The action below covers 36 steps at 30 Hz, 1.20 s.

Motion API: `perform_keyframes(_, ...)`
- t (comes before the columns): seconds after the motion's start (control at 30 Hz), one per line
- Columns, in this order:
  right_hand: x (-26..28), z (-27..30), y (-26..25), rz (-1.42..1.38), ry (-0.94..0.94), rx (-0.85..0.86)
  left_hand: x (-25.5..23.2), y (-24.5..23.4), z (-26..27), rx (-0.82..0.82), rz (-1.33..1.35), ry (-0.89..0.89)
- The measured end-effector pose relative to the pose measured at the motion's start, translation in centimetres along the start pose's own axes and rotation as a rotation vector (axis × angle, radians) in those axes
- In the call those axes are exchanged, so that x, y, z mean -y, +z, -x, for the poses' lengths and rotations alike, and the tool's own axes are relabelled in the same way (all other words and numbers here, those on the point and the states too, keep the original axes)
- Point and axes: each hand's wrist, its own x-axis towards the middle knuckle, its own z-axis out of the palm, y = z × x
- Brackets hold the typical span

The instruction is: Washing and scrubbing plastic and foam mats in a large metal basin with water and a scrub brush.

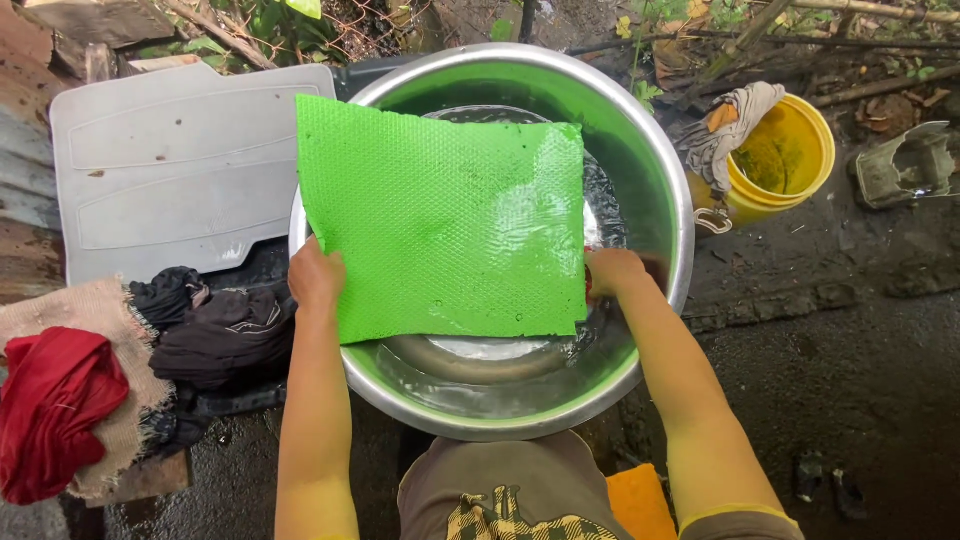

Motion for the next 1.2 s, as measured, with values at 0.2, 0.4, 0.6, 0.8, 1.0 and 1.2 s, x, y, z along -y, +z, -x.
perform_keyframes(0.2,0.9,-1.3,3.1,-0.425,0.138,-0.027,0.3,-3.2,-1.5,0.002,-0.132,0.133)
perform_keyframes(0.4,4.7,-2.0,3.8,-0.349,-0.035,-0.259,-2.2,-9.4,-0.6,-0.091,-0.092,0.217)
perform_keyframes(0.6,8.6,0.1,0.0,-0.236,-0.023,0.005,-2.3,-13.1,-0.5,-0.108,-0.103,0.2)
perform_keyframes(0.8,7.9,-1.1,1.8,-0.182,-0.038,0.182,-1.0,-14.9,-0.7,-0.171,-0.11,0.283)
perform_keyframes(1.0,4.0,3.8,-5.2,-0.044,0.158,-0.108,1.6,-9.4,-3.0,0.037,0.076,0.103)
perform_keyframes(1.2,6.3,3.5,-6.4,-0.377,0.167,-0.429,1.5,-1.3,-2.5,0.22,0.062,0.048)
